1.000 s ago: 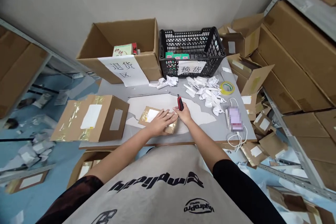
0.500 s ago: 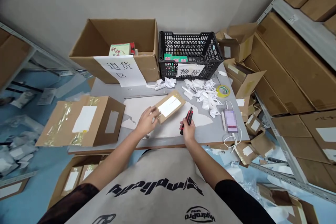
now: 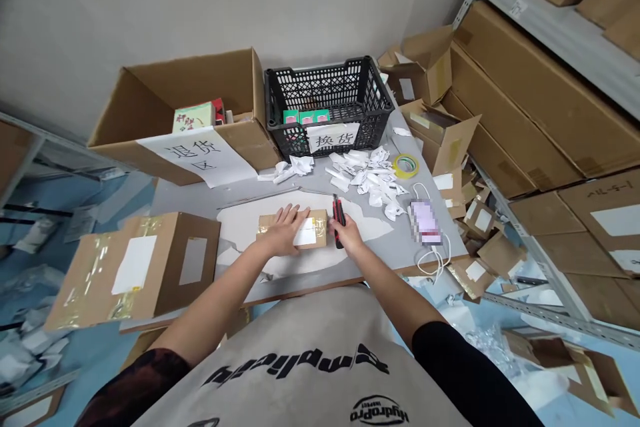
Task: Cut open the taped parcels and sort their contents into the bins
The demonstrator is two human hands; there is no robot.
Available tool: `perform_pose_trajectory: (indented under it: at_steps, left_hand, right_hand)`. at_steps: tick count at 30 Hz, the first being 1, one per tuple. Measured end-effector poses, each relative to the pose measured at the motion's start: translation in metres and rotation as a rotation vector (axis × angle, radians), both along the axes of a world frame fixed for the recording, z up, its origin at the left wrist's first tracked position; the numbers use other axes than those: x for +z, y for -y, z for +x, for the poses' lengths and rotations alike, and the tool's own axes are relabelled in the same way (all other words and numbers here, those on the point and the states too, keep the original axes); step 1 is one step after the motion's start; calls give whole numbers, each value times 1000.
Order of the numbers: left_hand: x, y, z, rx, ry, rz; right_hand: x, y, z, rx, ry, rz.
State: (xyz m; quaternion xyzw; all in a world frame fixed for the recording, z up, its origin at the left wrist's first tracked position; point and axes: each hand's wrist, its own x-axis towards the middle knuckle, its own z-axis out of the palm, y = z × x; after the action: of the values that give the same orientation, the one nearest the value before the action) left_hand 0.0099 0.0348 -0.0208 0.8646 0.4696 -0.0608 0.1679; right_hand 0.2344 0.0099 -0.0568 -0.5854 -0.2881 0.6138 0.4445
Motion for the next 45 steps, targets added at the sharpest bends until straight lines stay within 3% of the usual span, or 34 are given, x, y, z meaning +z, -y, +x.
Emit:
perform_pose_trajectory:
  at_steps: [3,6,11,15,26,45]
  left_hand:
    - [-2,7,19,9,55,69]
    - [-1,8,27,28,103,98]
    - [4,6,15,61,118,72]
    - [6,5,8,65,107,75]
    - [9,6,13,92,58,113]
    - [5,5,15,100,11,132]
  right_hand:
    - [0,9,-2,19,-98,-22]
    - [7,22,14,89,-135,-74]
    - [26,42,51,416,-65,-137]
    - [33,45,58,540,-43,-104]
    - [24,35,37,526,-24,-94]
    - [15,33,29,475,-38,-102]
